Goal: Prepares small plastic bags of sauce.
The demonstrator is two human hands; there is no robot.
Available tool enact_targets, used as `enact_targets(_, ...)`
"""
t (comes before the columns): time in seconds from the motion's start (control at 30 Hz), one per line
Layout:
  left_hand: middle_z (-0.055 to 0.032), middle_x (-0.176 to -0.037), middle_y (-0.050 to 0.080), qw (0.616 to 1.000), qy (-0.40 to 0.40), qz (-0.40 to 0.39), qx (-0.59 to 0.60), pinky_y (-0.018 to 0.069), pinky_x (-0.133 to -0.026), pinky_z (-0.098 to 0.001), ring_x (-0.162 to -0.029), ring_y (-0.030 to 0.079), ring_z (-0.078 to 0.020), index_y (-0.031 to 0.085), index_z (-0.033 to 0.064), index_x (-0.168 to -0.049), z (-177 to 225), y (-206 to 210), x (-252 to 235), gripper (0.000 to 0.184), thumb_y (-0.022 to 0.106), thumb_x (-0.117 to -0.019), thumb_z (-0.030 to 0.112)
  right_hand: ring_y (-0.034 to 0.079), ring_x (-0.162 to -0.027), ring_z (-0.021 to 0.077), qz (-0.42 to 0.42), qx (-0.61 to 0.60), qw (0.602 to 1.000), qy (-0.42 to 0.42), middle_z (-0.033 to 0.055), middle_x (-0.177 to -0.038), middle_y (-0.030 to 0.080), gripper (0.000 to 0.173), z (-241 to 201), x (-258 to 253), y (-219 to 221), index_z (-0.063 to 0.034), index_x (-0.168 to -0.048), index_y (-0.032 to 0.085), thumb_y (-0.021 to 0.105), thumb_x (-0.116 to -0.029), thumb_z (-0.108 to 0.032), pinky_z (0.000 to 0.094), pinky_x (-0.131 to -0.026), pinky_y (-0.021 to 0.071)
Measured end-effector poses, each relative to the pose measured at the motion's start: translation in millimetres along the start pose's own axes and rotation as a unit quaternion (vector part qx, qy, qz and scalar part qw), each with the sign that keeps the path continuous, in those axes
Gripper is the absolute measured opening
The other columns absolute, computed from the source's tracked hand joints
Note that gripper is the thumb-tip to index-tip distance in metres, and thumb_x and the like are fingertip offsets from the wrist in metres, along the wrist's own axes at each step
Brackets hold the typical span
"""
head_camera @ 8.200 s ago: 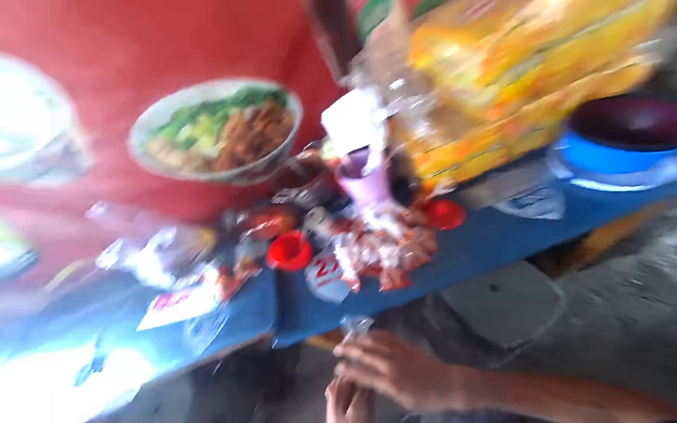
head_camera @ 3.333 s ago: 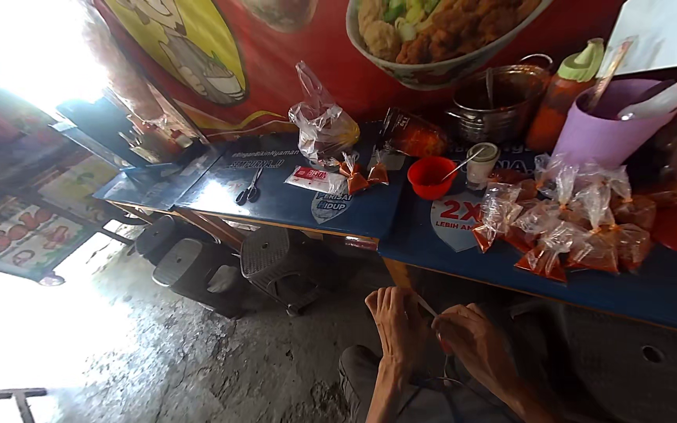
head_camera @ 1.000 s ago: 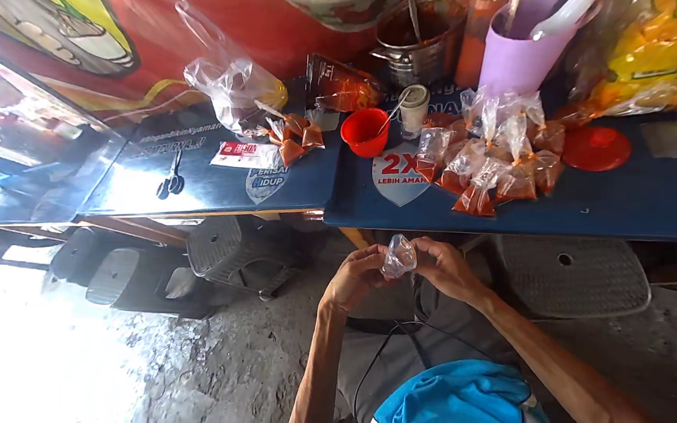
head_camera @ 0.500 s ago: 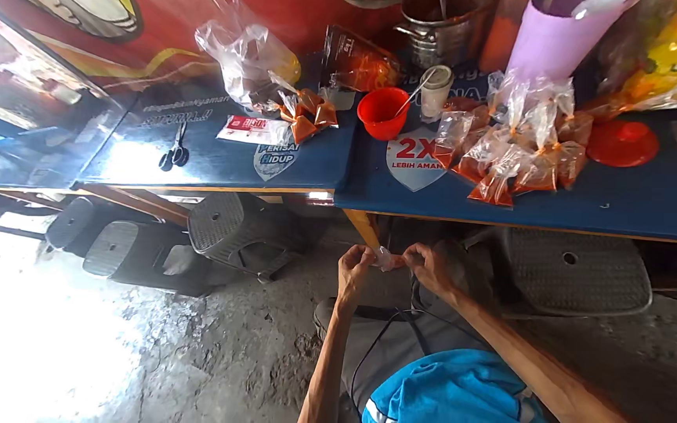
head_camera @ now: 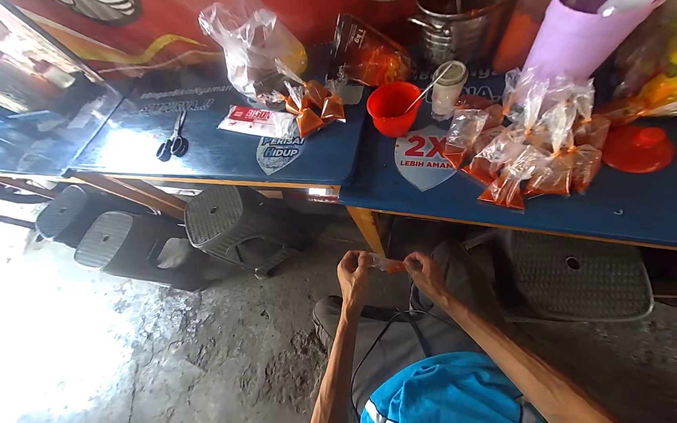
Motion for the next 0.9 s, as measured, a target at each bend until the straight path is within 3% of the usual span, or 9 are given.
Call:
enact_targets(0.2, -0.0027, -0.075, 0.063, 0.999, 0.01, 0.022, -0.031, 0.0564, -0.067, -0.0253, -0.067, 0.063, -0.007, 0.063, -0.0036, -0.093, -3, -2, 1, 0.015, 0.055, -0.1005, 0.006, 0.067, -0.092, 0.0288, 0.01, -0.012, 1.0, 0.008, 0.0191, -0.102, 0.069, 0.025, 10, -4, 3, 0.0019, -0.116, 0.067, 0.054, -0.1039, -0.016, 0.0456, -0.086, 0.0538)
enact_targets(0.33, -0.0041, -0.076, 0.062, 0.999, -0.003, 0.006, -0.054, 0.0562, -0.066, -0.0261, -0.066, 0.063, -0.008, 0.064, -0.004, -0.095, -5, 5, 2, 0.016, 0.055, -0.1014, 0.008, 0.067, -0.104, 0.0331, 0.011, 0.044, 0.999, -0.017, 0.0208, -0.108, 0.07, 0.027, 4, -1, 0, 0.0008, -0.116, 0.069, 0.054, -0.1038, -0.018, 0.0483, -0.094, 0.0519)
enact_targets(0.4, -0.0047, -0.077, 0.064, 0.998, -0.006, -0.017, -0.065, 0.0563, -0.066, -0.0264, -0.067, 0.064, -0.0083, 0.065, -0.0043, -0.096, -4, 8, 1, 0.016, 0.057, -0.101, 0.009, 0.063, -0.115, 0.0348, -0.019, 0.054, 0.995, -0.083, 0.0209, -0.121, 0.067, 0.032, -16, 5, -2, -0.0003, -0.125, 0.066, 0.059, -0.0991, -0.018, 0.0488, -0.099, 0.0502)
enact_targets(0.5, -0.0051, -0.078, 0.067, 0.996, -0.013, -0.06, -0.067, 0.0584, -0.067, -0.0274, -0.068, 0.066, -0.009, 0.067, -0.0045, -0.097, -3, 18, 1, 0.017, 0.059, -0.1004, 0.01, 0.062, -0.12, 0.0299, -0.105, 0.039, 0.973, -0.2, 0.0186, -0.14, 0.06, 0.065, -57, 13, 5, -0.0047, -0.147, 0.051, 0.072, -0.0915, -0.031, 0.0426, -0.096, 0.0531)
enact_targets(0.6, -0.0042, -0.078, 0.068, 0.994, -0.011, -0.094, -0.051, 0.0592, -0.069, -0.0276, -0.069, 0.067, -0.0092, 0.067, -0.0036, -0.096, 4, 26, 3, 0.018, 0.059, -0.101, 0.012, 0.067, -0.113, 0.0304, -0.134, 0.061, 0.966, -0.212, 0.0192, -0.125, 0.068, 0.051, -84, 11, 9, -0.0026, -0.139, 0.059, 0.069, -0.0949, -0.027, 0.0467, -0.1, 0.0524)
enact_targets(0.67, -0.0065, -0.089, 0.07, 0.992, 0.035, -0.111, -0.039, 0.0584, -0.076, -0.0268, -0.079, 0.068, -0.0092, 0.066, -0.0057, -0.107, 13, 23, 3, 0.021, 0.055, -0.1019, 0.012, 0.069, -0.106, 0.0273, -0.125, 0.054, 0.971, -0.196, 0.0181, -0.113, 0.072, 0.037, -95, 9, 4, -0.0008, -0.127, 0.066, 0.065, -0.0963, -0.021, 0.0448, -0.097, 0.0528)
enact_targets(0.73, -0.0149, -0.117, 0.067, 0.978, 0.111, -0.158, -0.074, 0.0532, -0.095, -0.0344, -0.107, 0.064, -0.0164, 0.059, -0.0083, -0.128, 12, 20, 7, 0.039, 0.057, -0.0969, 0.015, 0.07, -0.099, 0.0226, -0.122, 0.03, 0.975, -0.18, 0.0161, -0.109, 0.072, 0.032, -102, 7, 0, -0.0003, -0.122, 0.068, 0.063, -0.0954, -0.018, 0.0399, -0.092, 0.0546)
enact_targets(0.8, -0.0195, -0.137, 0.06, 0.961, 0.146, -0.195, -0.13, 0.0422, -0.109, -0.0527, -0.129, 0.055, -0.0272, 0.058, -0.0055, -0.136, 1, 24, 15, 0.054, 0.067, -0.0902, 0.022, 0.069, -0.093, 0.0169, -0.132, 0.0, 0.978, -0.163, 0.0136, -0.105, 0.071, 0.031, -109, 7, -1, 0.0, -0.12, 0.068, 0.064, -0.0943, -0.017, 0.034, -0.087, 0.0556)
enact_targets(0.9, -0.0209, -0.128, 0.065, 0.951, 0.184, -0.16, -0.188, 0.0332, -0.108, -0.0652, -0.124, 0.059, -0.0327, 0.069, -0.0052, -0.121, -2, 34, 25, 0.039, 0.068, -0.0893, 0.017, 0.068, -0.088, 0.0129, -0.152, -0.014, 0.977, -0.149, 0.0115, -0.102, 0.071, 0.03, -118, 10, 2, 0.0001, -0.118, 0.067, 0.065, -0.0929, -0.016, 0.0306, -0.082, 0.0554)
Point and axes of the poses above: each hand's wrist, its own x-axis away from the middle knuckle, its own y-axis out of the palm, z = x × y, the point moved 10 cm from there along -x, towards the middle knuckle
